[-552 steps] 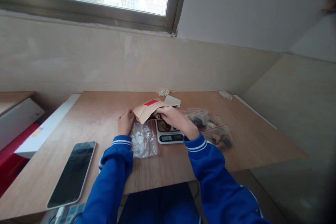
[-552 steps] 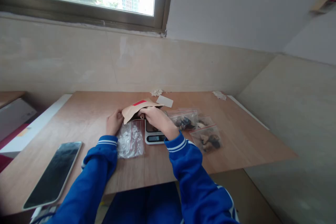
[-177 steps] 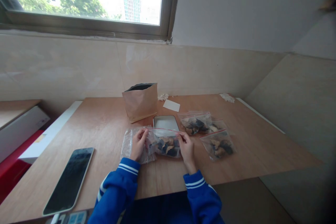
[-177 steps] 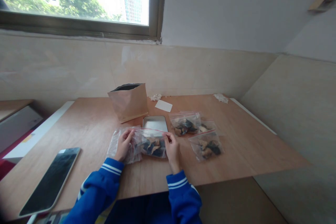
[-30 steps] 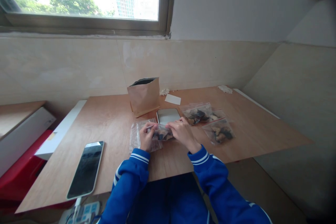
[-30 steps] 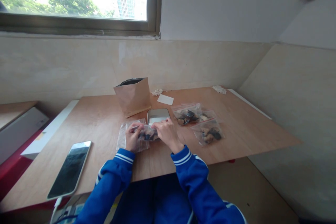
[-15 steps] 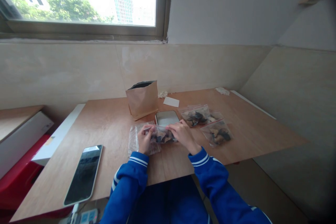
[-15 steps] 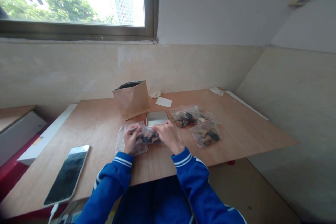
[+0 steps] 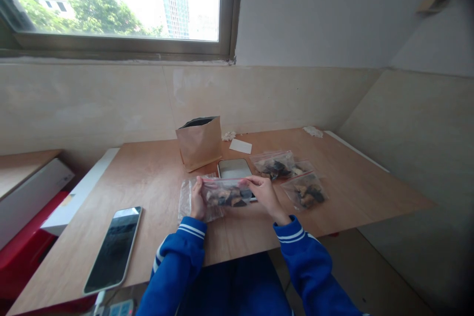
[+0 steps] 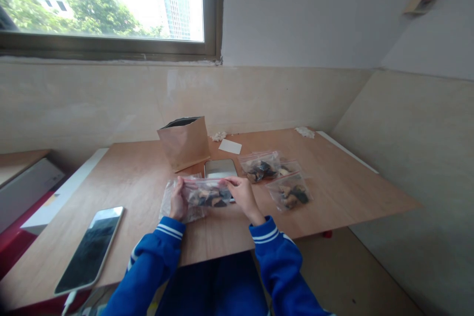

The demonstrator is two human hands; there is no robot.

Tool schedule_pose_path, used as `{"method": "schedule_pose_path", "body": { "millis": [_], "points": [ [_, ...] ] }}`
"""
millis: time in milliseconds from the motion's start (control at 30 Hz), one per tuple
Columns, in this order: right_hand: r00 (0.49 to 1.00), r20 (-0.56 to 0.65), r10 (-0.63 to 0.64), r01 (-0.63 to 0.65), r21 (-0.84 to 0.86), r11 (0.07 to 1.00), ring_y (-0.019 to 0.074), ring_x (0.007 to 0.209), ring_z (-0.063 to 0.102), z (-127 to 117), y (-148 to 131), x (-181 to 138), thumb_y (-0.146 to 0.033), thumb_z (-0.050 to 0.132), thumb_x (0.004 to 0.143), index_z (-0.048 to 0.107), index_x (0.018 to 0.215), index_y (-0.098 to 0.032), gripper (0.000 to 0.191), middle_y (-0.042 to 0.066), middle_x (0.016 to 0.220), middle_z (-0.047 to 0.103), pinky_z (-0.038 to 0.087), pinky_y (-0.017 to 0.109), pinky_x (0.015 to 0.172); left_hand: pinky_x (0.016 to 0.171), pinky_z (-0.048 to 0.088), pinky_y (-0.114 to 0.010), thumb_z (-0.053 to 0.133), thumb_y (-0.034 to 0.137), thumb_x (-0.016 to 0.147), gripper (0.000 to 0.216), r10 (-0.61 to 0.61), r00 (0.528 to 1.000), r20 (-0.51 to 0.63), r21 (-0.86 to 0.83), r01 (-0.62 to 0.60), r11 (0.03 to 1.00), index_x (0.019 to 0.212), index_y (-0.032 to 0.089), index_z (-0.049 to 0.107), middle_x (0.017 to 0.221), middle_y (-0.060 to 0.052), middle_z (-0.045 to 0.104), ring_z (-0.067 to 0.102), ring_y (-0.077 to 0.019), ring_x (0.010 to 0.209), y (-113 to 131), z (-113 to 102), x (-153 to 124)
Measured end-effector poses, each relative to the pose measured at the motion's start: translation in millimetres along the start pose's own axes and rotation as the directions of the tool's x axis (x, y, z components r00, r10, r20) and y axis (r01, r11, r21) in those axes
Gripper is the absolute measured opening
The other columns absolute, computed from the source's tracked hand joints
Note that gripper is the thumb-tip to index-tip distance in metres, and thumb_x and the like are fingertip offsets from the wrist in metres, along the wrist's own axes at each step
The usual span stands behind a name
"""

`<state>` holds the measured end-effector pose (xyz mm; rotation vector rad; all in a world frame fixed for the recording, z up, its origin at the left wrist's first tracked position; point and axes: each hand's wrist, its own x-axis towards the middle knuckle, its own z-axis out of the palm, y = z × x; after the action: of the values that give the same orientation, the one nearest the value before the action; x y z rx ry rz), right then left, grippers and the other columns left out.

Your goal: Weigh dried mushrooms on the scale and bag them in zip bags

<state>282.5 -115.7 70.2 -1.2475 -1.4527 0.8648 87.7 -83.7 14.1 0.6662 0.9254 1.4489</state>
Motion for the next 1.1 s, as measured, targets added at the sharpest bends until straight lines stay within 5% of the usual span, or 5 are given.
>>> {"method": "schedule_pose_path", "body": {
  "millis": [267, 467, 667, 867, 1100],
  "points": [
    [0.903, -0.416, 0.106, -0.054, 0.134, 0.99, 0.0214, 0.064, 0.068, -96.8, 12.6, 20.0, -0.07, 0.073, 0.065, 0.072, 0.083, -0.015, 0.057, 0.008, 0.07, 0.073, 0.054, 0.031, 0.06, 0.096, 0.046, -0.04, 0.045, 0.049, 0.091, 0.046, 0.391, 0.92, 0.012, 0.429, -0.358, 0.829, 0.121, 0.019, 0.062, 0.129, -0.012, 0.061, 0.058, -0.0252, 0.115, 22.5, -19.8, 18.3],
    [0.904, -0.422, 0.07, -0.122, -0.097, 0.988, 0.0223, 0.061, 0.063, -170.1, 59.3, 40.7, -0.08, 0.064, 0.062, 0.068, 0.083, -0.013, 0.07, 0.009, 0.067, 0.069, 0.051, 0.034, 0.058, 0.114, 0.024, -0.059, 0.077, 0.046, 0.069, 0.11, 0.554, 0.811, -0.189, 0.877, -0.115, 0.467, 0.151, 0.008, 0.014, 0.152, -0.029, 0.026, 0.024, -0.0411, 0.143, 34.7, -51.6, 59.9],
    [0.756, -0.555, -0.348, -0.184, -0.69, 0.7, 0.0389, 0.125, 0.048, -137.1, 94.0, 22.3, -0.061, 0.046, 0.088, 0.053, 0.128, -0.007, 0.067, 0.029, 0.132, 0.053, 0.038, 0.058, 0.101, 0.115, 0.023, -0.055, 0.077, 0.05, 0.066, 0.119, 0.492, 0.863, -0.112, 0.938, -0.073, 0.34, 0.15, 0.001, 0.009, 0.154, -0.034, 0.02, 0.021, -0.0425, 0.145, 33.2, -74.1, 96.8],
    [0.864, -0.399, -0.306, -0.233, -0.857, 0.46, 0.0411, 0.135, 0.036, -79.1, 111.6, 10.1, -0.046, 0.038, 0.095, 0.043, 0.14, -0.007, 0.06, 0.027, 0.15, 0.035, 0.034, 0.058, 0.104, 0.107, 0.035, -0.05, 0.059, 0.043, 0.082, 0.06, 0.447, 0.893, 0.044, 0.946, -0.181, 0.268, 0.134, 0.016, 0.048, 0.128, -0.016, 0.063, 0.055, -0.0347, 0.124, 33.5, -90.2, 110.8],
    [0.923, -0.348, -0.164, -0.252, -0.869, 0.425, 0.0389, 0.14, 0.033, -69.5, 111.1, 51.1, -0.038, 0.033, 0.097, 0.036, 0.146, -0.003, 0.061, 0.027, 0.151, 0.037, 0.027, 0.058, 0.111, 0.102, 0.035, -0.053, 0.058, 0.046, 0.083, 0.055, 0.434, 0.897, 0.088, 0.964, -0.186, 0.189, 0.131, 0.019, 0.051, 0.126, -0.016, 0.064, 0.055, -0.0359, 0.122, 35.7, -84.2, 112.8]
  ]
}}
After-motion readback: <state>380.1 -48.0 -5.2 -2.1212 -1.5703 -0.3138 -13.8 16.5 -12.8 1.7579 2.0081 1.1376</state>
